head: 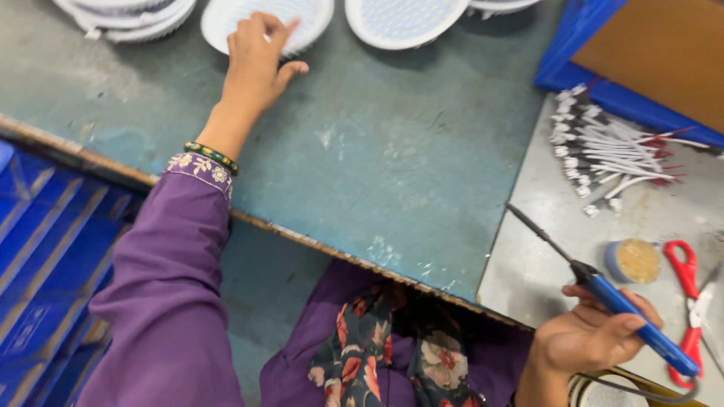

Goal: The person uses a soldering iron to attach small components to the surface of circular LED light panels. They repeatedly pick up a panel, solder specific points, and place the panel aside before moving to the next one.

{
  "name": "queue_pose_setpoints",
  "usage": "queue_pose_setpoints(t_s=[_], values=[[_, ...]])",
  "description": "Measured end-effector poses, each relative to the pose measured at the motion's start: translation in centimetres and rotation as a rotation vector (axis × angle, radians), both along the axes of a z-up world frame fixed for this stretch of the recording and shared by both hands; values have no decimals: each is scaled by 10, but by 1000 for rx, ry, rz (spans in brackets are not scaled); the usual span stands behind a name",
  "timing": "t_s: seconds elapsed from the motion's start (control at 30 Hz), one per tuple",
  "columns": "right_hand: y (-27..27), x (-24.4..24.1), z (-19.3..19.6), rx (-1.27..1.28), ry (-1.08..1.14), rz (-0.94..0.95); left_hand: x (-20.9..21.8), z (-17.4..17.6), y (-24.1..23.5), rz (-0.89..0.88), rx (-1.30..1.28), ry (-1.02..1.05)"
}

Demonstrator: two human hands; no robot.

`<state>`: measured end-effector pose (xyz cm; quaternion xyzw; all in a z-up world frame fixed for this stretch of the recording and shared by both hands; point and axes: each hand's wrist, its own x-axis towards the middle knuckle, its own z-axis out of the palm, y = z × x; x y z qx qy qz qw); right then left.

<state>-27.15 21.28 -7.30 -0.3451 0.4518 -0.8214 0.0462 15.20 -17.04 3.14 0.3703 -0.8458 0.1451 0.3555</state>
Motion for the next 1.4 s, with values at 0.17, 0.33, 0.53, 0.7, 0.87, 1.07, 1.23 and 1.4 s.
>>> queue_pose_setpoints(t_s=[0.17, 0.33, 0.53, 0.7, 0.87, 1.07, 1.23, 1.4], values=[[-4, 9, 8, -47, -3, 5, -99, -20, -33, -187, -93, 26], [-6, 18, 19, -64, -2, 6, -171, -34, -32, -90, -48, 8], [-7, 17, 17, -93, -1, -5, -170, -27, 18, -270, 28, -72], [-5, 12, 9, -130, -16, -43, -122, -11, 165, -450, 221, -183], [-6, 9, 16, -64, -54, -51, -103, 25, 250, -619, 371, -190], [-6, 21, 34, -36, -40, -20, -85, 28, 213, -520, 669, 101], [-33, 62, 52, -112, -159, 125, -107, 18, 182, -590, 668, 99], [-59, 101, 70, -137, -262, 257, -112, 0, 177, -652, 709, 67]])
